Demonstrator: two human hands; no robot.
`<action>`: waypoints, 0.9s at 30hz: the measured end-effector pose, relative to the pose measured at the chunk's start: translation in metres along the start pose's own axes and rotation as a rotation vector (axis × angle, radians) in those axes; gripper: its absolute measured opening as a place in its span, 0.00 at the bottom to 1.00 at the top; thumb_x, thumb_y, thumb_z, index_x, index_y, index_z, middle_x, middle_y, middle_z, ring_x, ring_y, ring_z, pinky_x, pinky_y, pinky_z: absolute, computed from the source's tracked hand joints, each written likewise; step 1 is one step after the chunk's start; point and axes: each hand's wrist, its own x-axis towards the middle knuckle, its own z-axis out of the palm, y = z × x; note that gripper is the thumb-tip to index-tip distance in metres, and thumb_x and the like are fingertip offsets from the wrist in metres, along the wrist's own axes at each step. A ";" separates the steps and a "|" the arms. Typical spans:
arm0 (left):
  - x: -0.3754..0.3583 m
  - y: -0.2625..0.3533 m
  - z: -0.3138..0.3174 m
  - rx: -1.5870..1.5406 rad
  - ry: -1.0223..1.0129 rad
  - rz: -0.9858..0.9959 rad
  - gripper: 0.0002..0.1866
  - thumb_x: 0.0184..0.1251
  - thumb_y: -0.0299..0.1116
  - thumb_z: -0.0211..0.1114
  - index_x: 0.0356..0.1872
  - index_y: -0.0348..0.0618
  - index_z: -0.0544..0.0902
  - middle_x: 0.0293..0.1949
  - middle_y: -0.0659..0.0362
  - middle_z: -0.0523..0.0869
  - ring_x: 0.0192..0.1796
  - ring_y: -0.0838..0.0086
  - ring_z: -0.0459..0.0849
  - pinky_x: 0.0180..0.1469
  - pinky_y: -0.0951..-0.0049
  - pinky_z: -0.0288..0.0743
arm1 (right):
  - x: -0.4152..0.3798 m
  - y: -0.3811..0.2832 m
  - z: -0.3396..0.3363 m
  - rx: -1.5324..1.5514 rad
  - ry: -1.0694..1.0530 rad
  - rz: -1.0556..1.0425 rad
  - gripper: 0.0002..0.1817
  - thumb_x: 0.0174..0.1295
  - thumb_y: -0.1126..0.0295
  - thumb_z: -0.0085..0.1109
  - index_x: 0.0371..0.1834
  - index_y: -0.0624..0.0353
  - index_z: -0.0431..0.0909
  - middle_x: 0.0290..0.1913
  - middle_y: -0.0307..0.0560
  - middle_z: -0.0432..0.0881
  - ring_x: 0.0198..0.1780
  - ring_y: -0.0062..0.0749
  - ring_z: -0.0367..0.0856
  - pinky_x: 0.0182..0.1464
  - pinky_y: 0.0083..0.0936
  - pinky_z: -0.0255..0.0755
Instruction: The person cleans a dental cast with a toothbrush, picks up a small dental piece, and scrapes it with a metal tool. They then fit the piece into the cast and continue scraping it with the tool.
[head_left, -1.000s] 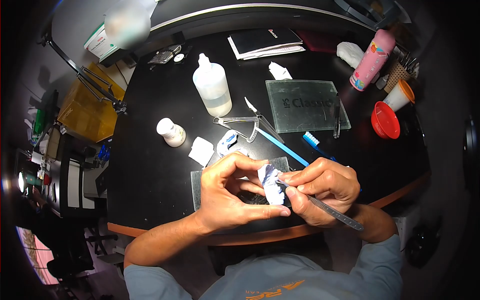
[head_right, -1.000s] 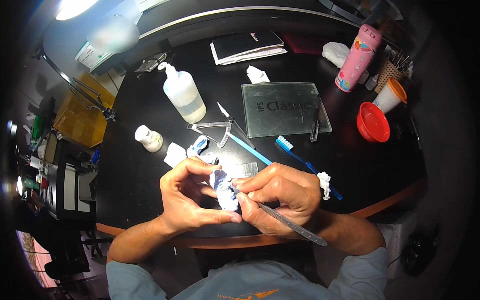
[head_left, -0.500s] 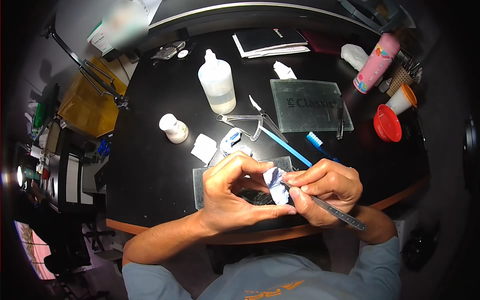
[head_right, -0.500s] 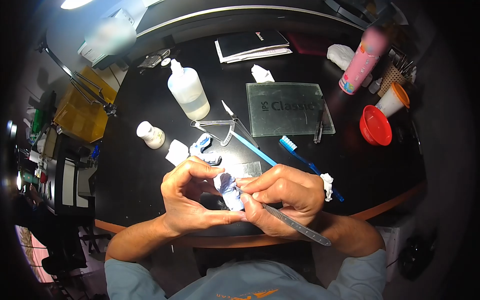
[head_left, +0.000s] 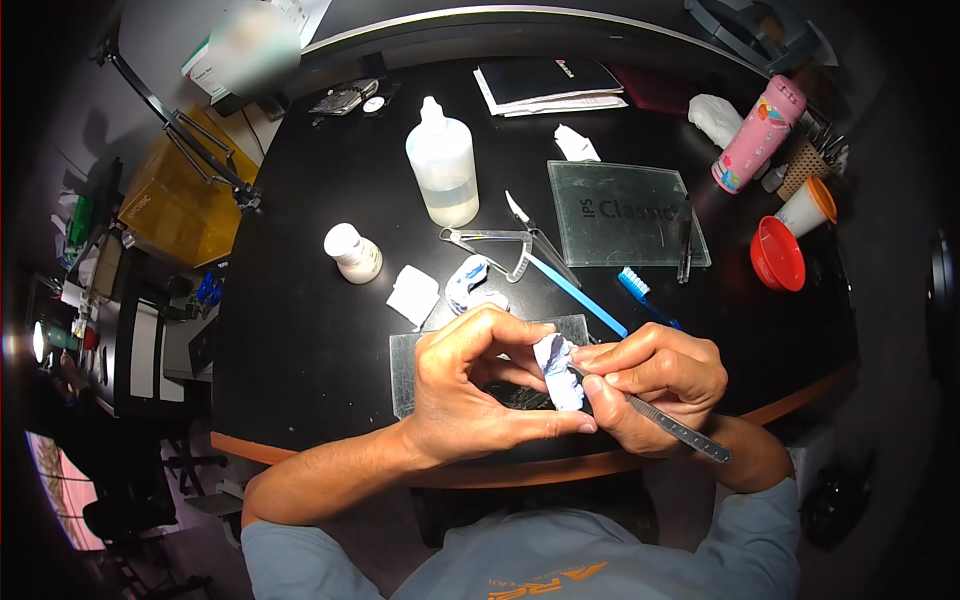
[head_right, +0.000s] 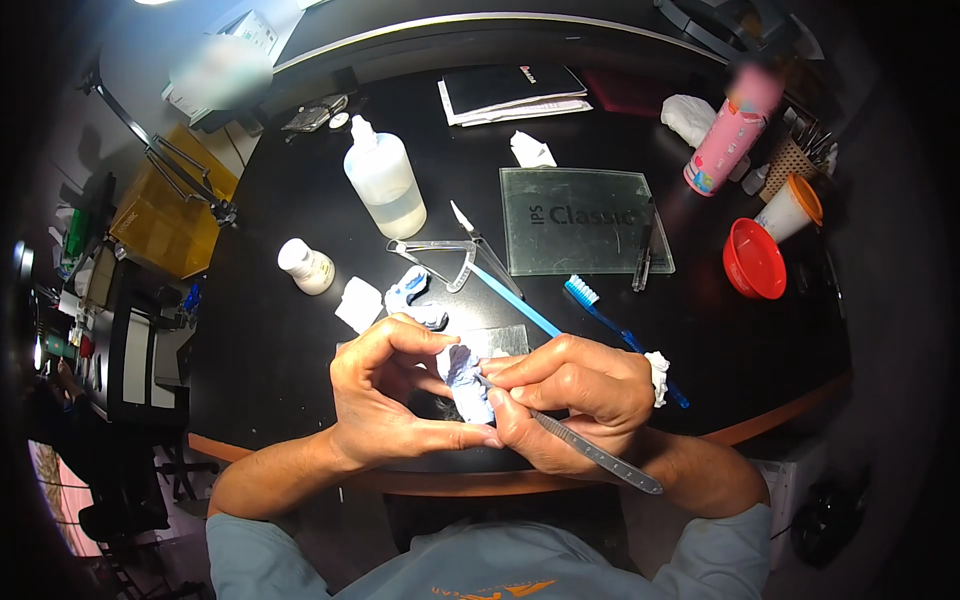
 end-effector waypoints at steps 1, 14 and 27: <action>0.000 0.000 0.000 -0.009 0.002 -0.002 0.35 0.44 0.34 0.96 0.51 0.32 0.85 0.44 0.56 0.88 0.46 0.76 0.94 0.48 0.75 0.95 | 0.000 0.000 0.000 -0.002 -0.001 -0.002 0.09 0.56 0.87 0.75 0.29 0.66 0.82 0.37 0.56 0.90 0.43 0.42 0.97 0.50 0.33 0.94; 0.000 0.002 0.001 -0.159 -0.017 -0.050 0.34 0.46 0.27 0.94 0.53 0.30 0.83 0.47 0.52 0.89 0.51 0.71 0.94 0.54 0.69 0.95 | 0.003 -0.003 -0.002 -0.010 -0.015 -0.025 0.08 0.56 0.86 0.76 0.31 0.66 0.84 0.38 0.56 0.91 0.43 0.43 0.97 0.50 0.32 0.94; 0.001 0.004 -0.003 -0.301 -0.089 -0.133 0.34 0.51 0.19 0.90 0.58 0.28 0.79 0.52 0.43 0.91 0.55 0.61 0.95 0.59 0.63 0.94 | 0.004 -0.001 -0.006 -0.016 -0.066 -0.068 0.07 0.59 0.86 0.74 0.35 0.66 0.84 0.39 0.61 0.91 0.44 0.44 0.96 0.51 0.37 0.94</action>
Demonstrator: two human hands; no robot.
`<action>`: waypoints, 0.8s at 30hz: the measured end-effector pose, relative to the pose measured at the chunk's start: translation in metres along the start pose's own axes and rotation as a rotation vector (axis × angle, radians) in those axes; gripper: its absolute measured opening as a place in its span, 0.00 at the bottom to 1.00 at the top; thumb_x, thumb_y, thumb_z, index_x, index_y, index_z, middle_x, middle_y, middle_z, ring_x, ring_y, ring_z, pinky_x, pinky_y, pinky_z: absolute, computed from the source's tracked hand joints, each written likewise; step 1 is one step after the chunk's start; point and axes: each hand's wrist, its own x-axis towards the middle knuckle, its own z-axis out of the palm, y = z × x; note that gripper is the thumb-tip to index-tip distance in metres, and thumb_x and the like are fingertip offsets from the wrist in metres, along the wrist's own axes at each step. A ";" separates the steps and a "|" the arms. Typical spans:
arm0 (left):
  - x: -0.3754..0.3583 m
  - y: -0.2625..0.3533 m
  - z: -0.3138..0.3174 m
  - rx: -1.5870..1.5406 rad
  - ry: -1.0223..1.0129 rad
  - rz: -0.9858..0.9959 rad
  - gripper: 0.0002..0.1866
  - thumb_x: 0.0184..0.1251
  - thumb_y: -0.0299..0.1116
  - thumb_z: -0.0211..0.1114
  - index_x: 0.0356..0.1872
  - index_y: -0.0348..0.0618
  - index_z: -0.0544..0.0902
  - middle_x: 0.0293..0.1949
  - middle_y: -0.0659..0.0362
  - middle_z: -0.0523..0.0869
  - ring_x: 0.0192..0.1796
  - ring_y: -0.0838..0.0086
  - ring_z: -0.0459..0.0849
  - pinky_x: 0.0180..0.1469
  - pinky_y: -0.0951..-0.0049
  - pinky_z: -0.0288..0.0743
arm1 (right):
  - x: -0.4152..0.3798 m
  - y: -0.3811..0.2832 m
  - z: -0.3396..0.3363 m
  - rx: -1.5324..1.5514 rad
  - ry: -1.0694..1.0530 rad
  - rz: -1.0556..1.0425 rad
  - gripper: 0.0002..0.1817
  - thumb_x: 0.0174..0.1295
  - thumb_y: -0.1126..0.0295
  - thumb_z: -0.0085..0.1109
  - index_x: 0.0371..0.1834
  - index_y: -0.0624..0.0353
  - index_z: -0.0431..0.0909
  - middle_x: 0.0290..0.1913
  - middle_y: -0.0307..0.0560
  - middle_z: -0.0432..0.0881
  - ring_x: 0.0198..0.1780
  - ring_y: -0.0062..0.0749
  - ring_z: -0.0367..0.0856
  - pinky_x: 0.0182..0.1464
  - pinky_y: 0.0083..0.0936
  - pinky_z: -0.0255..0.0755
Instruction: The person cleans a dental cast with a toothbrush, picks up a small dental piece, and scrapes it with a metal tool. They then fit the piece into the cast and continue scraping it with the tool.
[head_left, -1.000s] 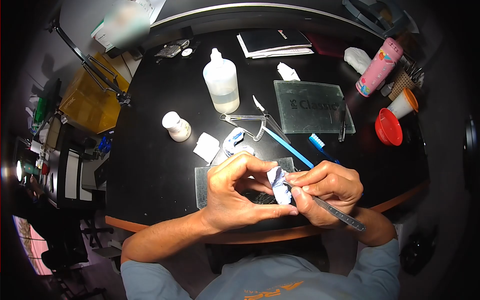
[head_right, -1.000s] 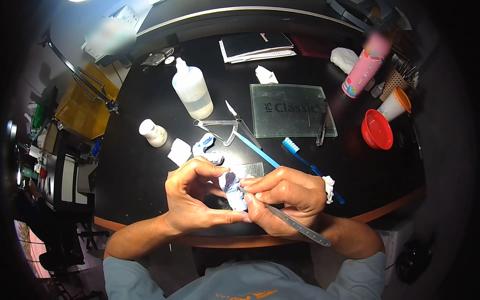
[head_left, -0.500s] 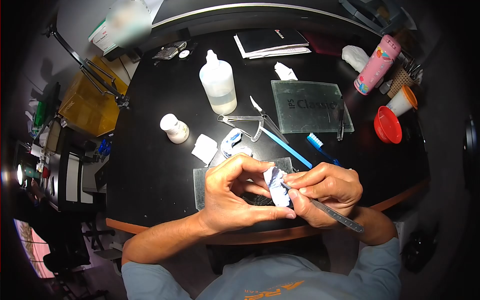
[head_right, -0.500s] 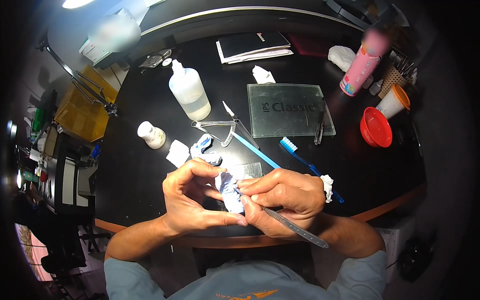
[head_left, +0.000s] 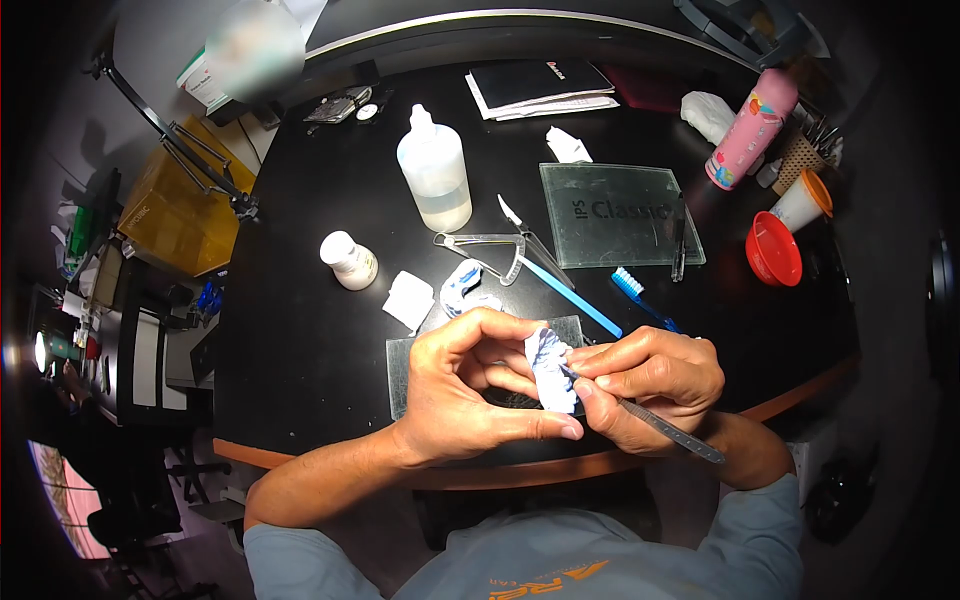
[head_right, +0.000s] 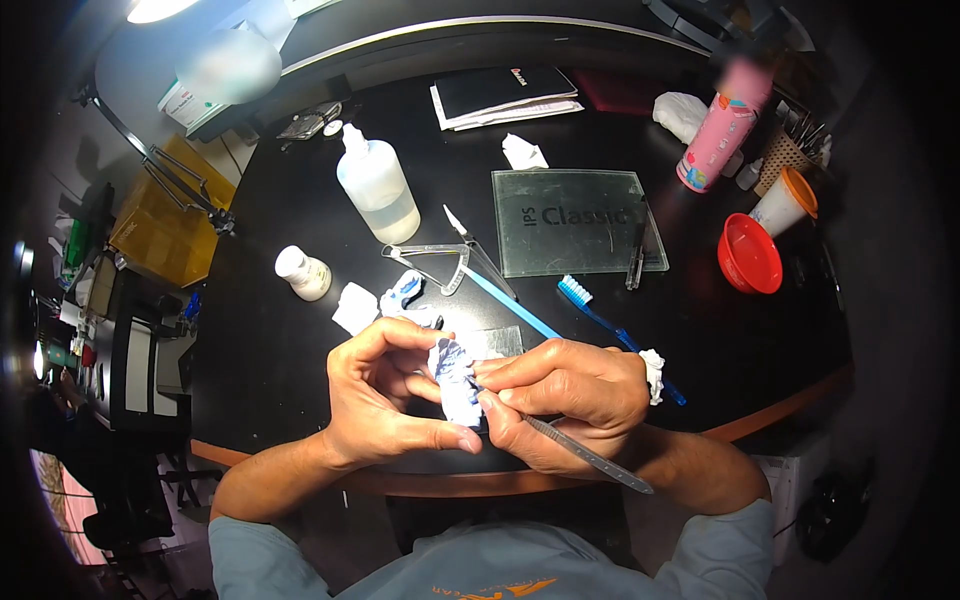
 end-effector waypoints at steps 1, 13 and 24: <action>0.000 0.000 0.000 -0.023 -0.003 -0.017 0.34 0.51 0.18 0.89 0.58 0.28 0.78 0.52 0.43 0.91 0.55 0.60 0.95 0.58 0.63 0.94 | 0.000 0.000 0.000 0.002 0.002 0.001 0.07 0.59 0.86 0.74 0.35 0.66 0.84 0.39 0.61 0.91 0.44 0.44 0.96 0.51 0.37 0.94; -0.001 -0.001 -0.006 -0.245 0.004 -0.167 0.36 0.53 0.14 0.87 0.63 0.25 0.78 0.50 0.42 0.93 0.52 0.61 0.96 0.57 0.64 0.94 | 0.000 -0.003 -0.001 -0.017 0.011 0.002 0.08 0.58 0.85 0.76 0.35 0.64 0.86 0.39 0.59 0.92 0.44 0.44 0.97 0.48 0.32 0.93; 0.008 0.011 -0.007 -0.088 -0.018 -0.117 0.36 0.51 0.17 0.89 0.63 0.25 0.83 0.45 0.52 0.91 0.49 0.67 0.95 0.57 0.66 0.94 | 0.004 -0.004 -0.004 0.075 0.036 0.041 0.08 0.58 0.88 0.71 0.35 0.65 0.84 0.36 0.57 0.89 0.44 0.46 0.96 0.52 0.38 0.93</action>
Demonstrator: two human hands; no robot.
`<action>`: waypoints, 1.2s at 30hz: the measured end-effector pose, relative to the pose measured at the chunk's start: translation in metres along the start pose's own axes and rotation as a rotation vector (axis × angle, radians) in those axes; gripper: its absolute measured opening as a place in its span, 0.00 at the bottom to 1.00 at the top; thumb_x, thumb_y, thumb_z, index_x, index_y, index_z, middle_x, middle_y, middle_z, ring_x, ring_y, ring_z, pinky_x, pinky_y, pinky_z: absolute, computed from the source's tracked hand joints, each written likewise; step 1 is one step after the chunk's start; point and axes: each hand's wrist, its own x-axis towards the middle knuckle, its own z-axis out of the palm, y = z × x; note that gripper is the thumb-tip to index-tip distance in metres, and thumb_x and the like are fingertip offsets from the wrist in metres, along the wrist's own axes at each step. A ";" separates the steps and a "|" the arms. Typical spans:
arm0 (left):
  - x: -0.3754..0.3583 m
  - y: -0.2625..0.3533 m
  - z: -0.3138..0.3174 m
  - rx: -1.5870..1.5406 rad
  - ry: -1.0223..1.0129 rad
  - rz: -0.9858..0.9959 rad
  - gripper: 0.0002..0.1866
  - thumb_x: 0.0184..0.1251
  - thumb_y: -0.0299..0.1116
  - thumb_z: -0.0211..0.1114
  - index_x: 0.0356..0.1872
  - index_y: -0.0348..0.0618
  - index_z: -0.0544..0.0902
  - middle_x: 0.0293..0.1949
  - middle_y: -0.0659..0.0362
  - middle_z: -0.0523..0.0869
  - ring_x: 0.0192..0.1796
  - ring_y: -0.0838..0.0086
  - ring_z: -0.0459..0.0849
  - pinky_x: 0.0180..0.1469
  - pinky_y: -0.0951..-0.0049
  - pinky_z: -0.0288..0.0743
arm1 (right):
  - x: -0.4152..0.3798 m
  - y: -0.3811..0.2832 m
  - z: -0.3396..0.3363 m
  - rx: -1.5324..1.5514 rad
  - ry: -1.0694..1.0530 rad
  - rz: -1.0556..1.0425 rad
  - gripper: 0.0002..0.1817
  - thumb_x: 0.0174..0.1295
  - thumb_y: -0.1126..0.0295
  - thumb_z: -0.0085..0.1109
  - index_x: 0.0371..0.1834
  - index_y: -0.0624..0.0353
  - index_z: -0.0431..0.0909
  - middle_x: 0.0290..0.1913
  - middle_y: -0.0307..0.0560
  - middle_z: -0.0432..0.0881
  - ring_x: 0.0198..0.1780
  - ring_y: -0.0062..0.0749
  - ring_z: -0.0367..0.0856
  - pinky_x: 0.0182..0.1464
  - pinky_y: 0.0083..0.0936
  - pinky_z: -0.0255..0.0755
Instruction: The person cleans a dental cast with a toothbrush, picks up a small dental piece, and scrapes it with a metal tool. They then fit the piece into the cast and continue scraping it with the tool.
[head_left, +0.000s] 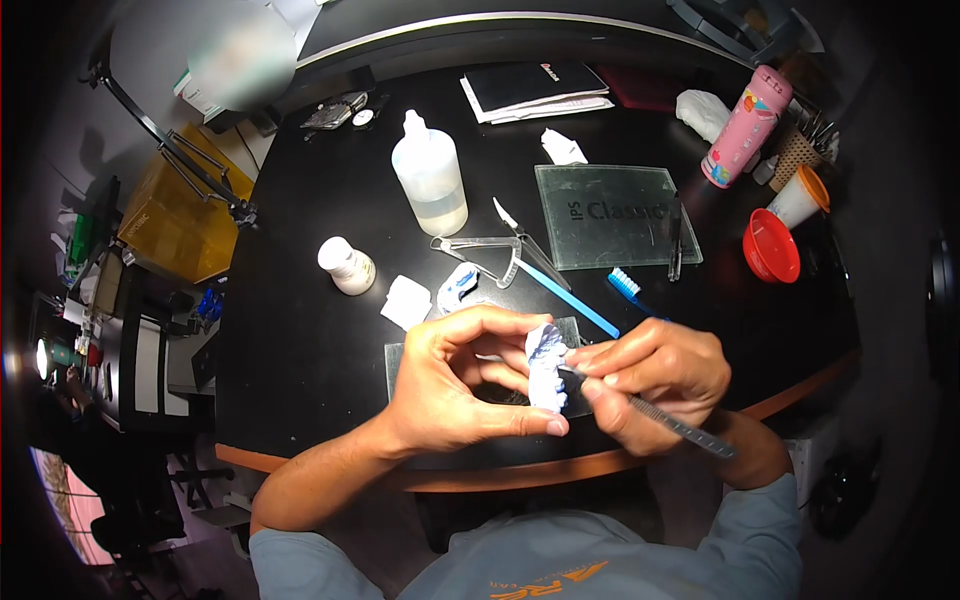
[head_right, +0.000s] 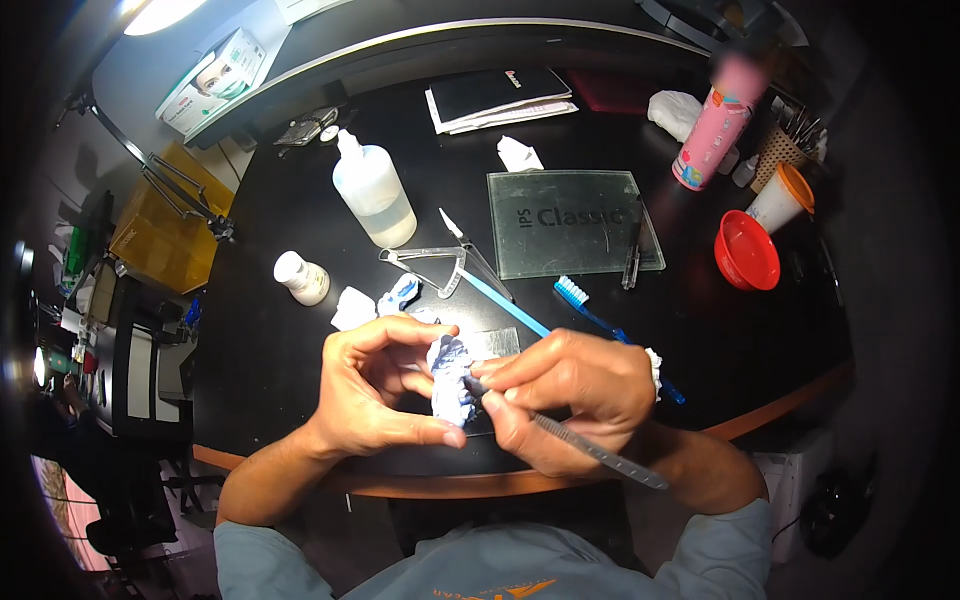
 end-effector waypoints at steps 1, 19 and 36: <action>0.004 0.007 -0.004 0.258 -0.059 0.071 0.34 0.52 0.20 0.89 0.62 0.28 0.85 0.43 0.54 0.90 0.49 0.70 0.94 0.57 0.68 0.94 | -0.002 0.001 -0.003 -0.004 0.008 0.031 0.08 0.59 0.88 0.69 0.35 0.65 0.82 0.37 0.56 0.87 0.42 0.48 0.96 0.51 0.40 0.93; 0.015 0.018 -0.040 1.139 0.079 0.438 0.35 0.49 0.26 0.89 0.62 0.36 0.88 0.48 0.51 0.91 0.35 0.77 0.91 0.38 0.78 0.89 | 0.017 0.000 -0.058 -0.807 -0.508 0.821 0.18 0.61 0.66 0.65 0.18 0.67 0.79 0.19 0.64 0.81 0.25 0.65 0.85 0.34 0.49 0.80; 0.013 0.027 -0.042 0.194 0.054 -0.226 0.36 0.57 0.17 0.85 0.68 0.32 0.80 0.51 0.51 0.88 0.43 0.79 0.92 0.46 0.83 0.89 | 0.016 -0.002 -0.065 -0.968 -0.436 0.771 0.13 0.57 0.64 0.79 0.29 0.62 0.87 0.30 0.54 0.89 0.35 0.56 0.90 0.40 0.47 0.82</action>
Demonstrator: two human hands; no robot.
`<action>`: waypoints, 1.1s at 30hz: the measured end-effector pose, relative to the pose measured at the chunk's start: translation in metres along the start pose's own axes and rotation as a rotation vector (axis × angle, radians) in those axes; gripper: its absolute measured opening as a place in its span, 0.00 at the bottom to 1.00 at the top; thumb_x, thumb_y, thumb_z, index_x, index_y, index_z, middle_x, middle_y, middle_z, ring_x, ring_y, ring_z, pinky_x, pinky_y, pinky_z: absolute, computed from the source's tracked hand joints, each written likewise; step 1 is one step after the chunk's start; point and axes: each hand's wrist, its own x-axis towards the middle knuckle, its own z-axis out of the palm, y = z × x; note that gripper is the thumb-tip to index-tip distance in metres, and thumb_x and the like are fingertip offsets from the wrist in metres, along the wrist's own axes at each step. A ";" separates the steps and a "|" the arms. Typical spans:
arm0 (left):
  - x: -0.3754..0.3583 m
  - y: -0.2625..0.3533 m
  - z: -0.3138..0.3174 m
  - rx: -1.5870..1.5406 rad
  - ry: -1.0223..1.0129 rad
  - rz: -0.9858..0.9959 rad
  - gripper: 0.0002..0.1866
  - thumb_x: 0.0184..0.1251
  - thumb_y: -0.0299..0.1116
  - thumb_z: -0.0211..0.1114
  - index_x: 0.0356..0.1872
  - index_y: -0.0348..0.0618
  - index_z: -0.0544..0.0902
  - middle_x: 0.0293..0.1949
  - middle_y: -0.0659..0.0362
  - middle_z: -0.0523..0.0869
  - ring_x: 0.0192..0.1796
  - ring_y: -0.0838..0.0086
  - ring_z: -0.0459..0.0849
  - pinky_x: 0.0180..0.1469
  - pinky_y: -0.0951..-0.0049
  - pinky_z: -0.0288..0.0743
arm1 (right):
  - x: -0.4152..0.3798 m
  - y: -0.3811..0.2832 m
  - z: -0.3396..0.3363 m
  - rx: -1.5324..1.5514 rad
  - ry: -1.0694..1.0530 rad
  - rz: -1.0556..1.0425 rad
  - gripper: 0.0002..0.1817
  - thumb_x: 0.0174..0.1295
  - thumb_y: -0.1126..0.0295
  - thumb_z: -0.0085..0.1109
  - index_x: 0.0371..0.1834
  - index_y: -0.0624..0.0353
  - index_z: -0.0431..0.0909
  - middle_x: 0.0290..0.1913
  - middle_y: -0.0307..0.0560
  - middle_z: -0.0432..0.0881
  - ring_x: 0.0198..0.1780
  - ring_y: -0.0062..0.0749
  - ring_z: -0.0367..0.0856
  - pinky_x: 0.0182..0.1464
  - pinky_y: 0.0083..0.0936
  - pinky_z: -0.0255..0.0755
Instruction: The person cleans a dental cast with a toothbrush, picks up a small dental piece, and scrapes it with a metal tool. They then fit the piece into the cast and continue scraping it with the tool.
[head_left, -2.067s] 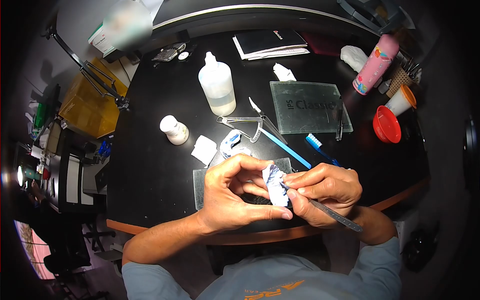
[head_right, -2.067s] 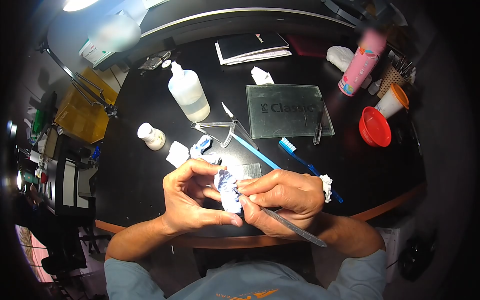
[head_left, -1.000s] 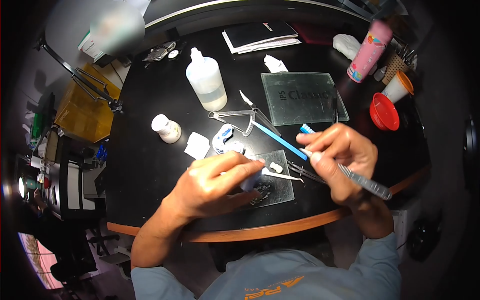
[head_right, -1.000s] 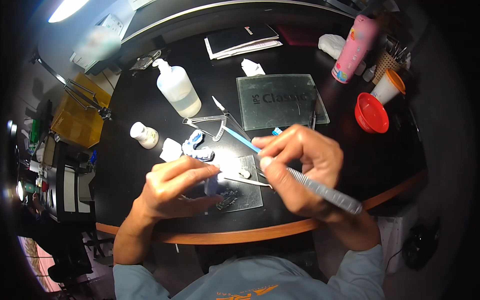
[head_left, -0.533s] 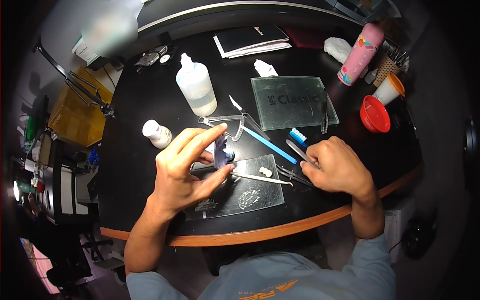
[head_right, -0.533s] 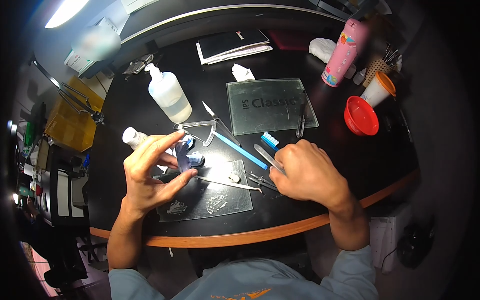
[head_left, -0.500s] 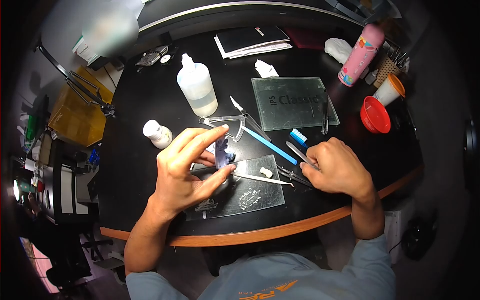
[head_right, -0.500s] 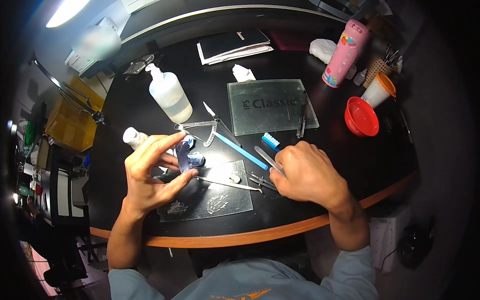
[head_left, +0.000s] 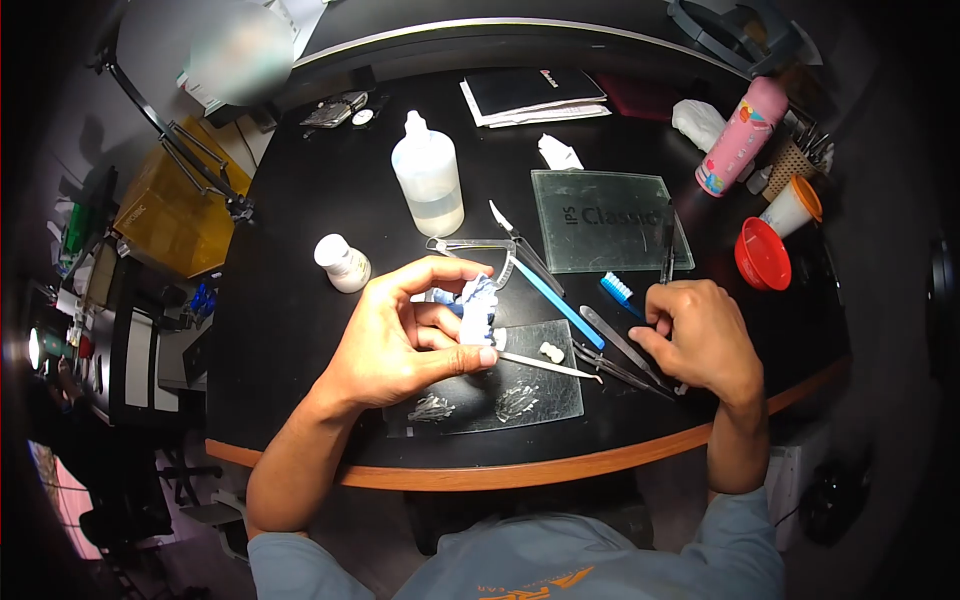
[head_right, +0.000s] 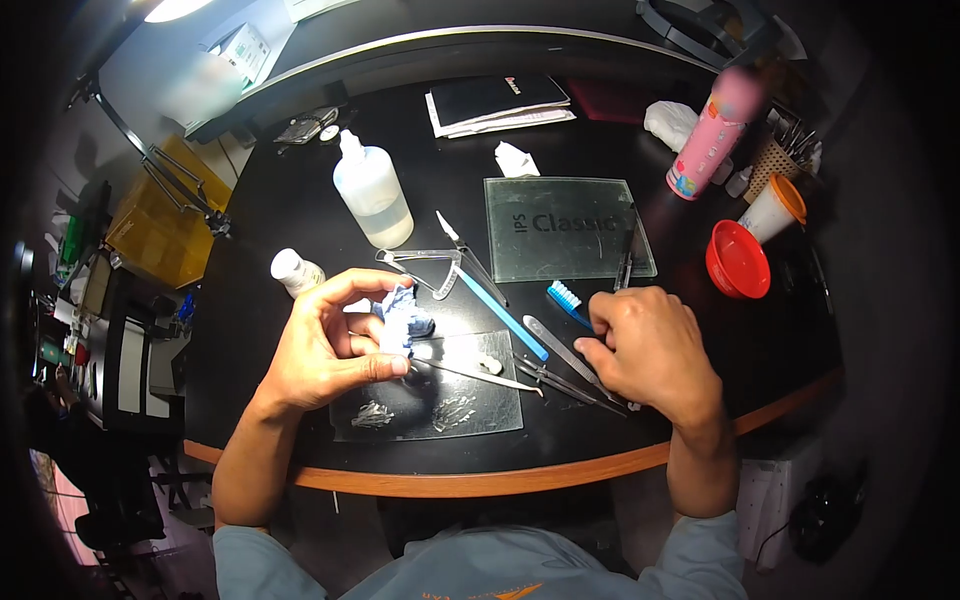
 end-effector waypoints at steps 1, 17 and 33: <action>0.000 0.002 0.000 0.006 -0.010 -0.012 0.36 0.57 0.17 0.85 0.68 0.32 0.80 0.50 0.52 0.88 0.43 0.80 0.92 0.46 0.83 0.89 | 0.000 0.002 0.000 -0.008 0.024 0.006 0.12 0.56 0.65 0.80 0.30 0.62 0.87 0.32 0.54 0.89 0.36 0.55 0.90 0.41 0.47 0.82; -0.004 0.006 0.007 0.280 -0.021 -0.085 0.33 0.52 0.18 0.88 0.61 0.31 0.84 0.41 0.56 0.90 0.34 0.83 0.91 0.37 0.84 0.85 | 0.004 -0.012 0.011 0.360 0.166 -0.511 0.05 0.68 0.80 0.65 0.45 0.68 0.82 0.40 0.56 0.81 0.39 0.52 0.85 0.41 0.40 0.78; -0.004 0.003 0.003 0.155 -0.130 -0.140 0.31 0.56 0.16 0.85 0.61 0.34 0.81 0.55 0.52 0.80 0.41 0.77 0.94 0.41 0.84 0.88 | 0.005 -0.024 0.023 0.486 0.115 -0.619 0.08 0.65 0.83 0.68 0.47 0.68 0.85 0.42 0.53 0.81 0.39 0.48 0.87 0.40 0.36 0.81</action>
